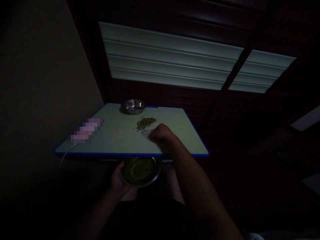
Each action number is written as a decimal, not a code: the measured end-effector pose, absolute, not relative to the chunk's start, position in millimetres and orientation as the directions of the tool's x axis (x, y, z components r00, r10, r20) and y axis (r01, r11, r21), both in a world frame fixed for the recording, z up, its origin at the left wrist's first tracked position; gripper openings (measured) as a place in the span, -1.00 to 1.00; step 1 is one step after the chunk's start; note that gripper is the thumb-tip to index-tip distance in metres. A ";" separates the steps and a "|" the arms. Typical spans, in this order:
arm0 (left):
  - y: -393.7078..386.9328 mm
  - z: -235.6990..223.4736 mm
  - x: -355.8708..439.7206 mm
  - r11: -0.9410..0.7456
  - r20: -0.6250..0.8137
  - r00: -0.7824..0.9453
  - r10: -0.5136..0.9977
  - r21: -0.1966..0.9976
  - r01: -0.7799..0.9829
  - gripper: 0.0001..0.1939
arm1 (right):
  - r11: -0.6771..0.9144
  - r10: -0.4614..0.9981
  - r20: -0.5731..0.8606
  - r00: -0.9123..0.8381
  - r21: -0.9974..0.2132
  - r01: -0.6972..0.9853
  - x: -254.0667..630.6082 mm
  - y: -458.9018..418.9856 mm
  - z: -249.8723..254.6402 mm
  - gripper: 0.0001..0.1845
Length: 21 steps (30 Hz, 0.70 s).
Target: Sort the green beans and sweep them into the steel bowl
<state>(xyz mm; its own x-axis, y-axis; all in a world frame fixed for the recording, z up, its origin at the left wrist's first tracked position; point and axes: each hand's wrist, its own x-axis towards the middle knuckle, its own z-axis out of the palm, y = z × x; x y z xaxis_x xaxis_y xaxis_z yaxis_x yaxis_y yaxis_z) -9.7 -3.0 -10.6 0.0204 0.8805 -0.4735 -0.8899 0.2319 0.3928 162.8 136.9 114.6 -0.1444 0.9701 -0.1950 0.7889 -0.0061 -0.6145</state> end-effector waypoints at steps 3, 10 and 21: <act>-3.7 -8.1 -8.7 0.231 -0.467 0.025 0.884 0.390 -0.892 -0.75 | -0.010 0.976 -0.184 -0.118 -0.577 0.816 158.0 131.7 112.3 -0.80; -3.9 -13.0 -9.3 0.224 -0.482 0.000 0.876 0.406 -0.886 -0.77 | 0.001 0.981 -0.153 -0.121 -0.617 0.787 142.3 123.8 101.6 -0.76; -3.0 -17.3 -8.8 0.210 -0.450 0.026 0.893 0.365 -0.907 -0.77 | 0.053 0.991 -0.065 -0.114 -0.593 0.804 100.4 118.2 102.8 -0.79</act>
